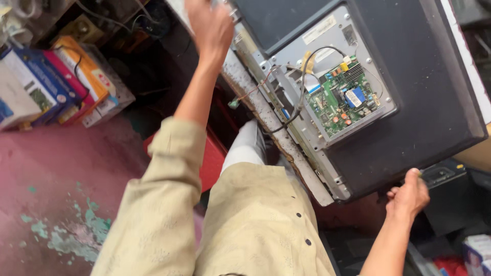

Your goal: The person removes the front bezel of a flat-screen TV, then uses a screwdriver to detach the bottom metal bracket and disconnect a ribbon cable. They reposition the TV, remove the rear cover, and reconnect the ribbon cable before placing the rear cover back on the unit.

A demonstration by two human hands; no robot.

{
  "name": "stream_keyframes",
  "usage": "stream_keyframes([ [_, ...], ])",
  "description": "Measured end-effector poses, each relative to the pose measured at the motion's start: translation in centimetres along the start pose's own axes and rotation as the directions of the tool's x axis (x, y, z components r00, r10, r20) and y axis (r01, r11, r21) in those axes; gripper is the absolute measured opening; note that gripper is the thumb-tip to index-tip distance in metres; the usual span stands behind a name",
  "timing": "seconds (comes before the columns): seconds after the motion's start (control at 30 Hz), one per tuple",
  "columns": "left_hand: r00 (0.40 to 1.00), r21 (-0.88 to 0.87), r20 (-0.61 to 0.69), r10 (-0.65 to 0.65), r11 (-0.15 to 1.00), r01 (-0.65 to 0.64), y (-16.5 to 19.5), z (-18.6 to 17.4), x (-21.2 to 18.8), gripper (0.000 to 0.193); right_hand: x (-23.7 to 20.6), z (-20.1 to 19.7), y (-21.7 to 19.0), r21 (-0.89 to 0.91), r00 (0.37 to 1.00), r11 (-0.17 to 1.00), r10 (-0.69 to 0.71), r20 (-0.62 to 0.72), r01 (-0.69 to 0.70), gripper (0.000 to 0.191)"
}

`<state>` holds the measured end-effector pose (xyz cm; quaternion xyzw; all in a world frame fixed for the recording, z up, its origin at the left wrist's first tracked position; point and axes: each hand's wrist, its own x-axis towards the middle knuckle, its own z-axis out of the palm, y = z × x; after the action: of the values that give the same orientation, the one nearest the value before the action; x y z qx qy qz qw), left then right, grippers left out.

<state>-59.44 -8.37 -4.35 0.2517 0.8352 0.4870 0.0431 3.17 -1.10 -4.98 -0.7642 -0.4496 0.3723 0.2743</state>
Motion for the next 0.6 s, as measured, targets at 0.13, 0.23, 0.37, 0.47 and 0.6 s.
stream_keyframes([
  [0.13,0.899,-0.035,-0.287,-0.329,0.942,0.334,-4.8,-6.2,-12.6,0.025,-0.3,0.2,-2.8,-0.371,0.684,0.648,-0.728,-0.048,0.665,0.019],
  [0.23,0.119,-0.277,0.382,-0.916,0.009,0.961,-7.7,-6.6,-18.2,0.045,-2.5,0.7,-6.7,-0.308,0.774,0.729,-0.633,0.039,0.612,0.030],
  [0.37,-0.143,-0.271,0.806,-0.575,-0.572,0.774,-9.5,-2.9,-19.9,0.072,-6.7,5.3,-12.2,-0.072,0.770,0.775,-0.606,0.201,0.628,0.029],
  [0.47,0.020,-0.290,0.920,-0.390,-0.648,0.704,-10.4,-0.8,-18.6,0.050,-10.2,8.4,-15.5,-0.093,0.636,0.646,-0.700,0.324,0.758,0.021],
  [0.6,0.120,-0.349,0.922,-0.369,-0.651,0.674,-12.1,-2.6,-16.9,0.017,-14.8,13.5,-18.7,0.079,0.623,0.692,-0.689,0.369,0.718,0.007],
])
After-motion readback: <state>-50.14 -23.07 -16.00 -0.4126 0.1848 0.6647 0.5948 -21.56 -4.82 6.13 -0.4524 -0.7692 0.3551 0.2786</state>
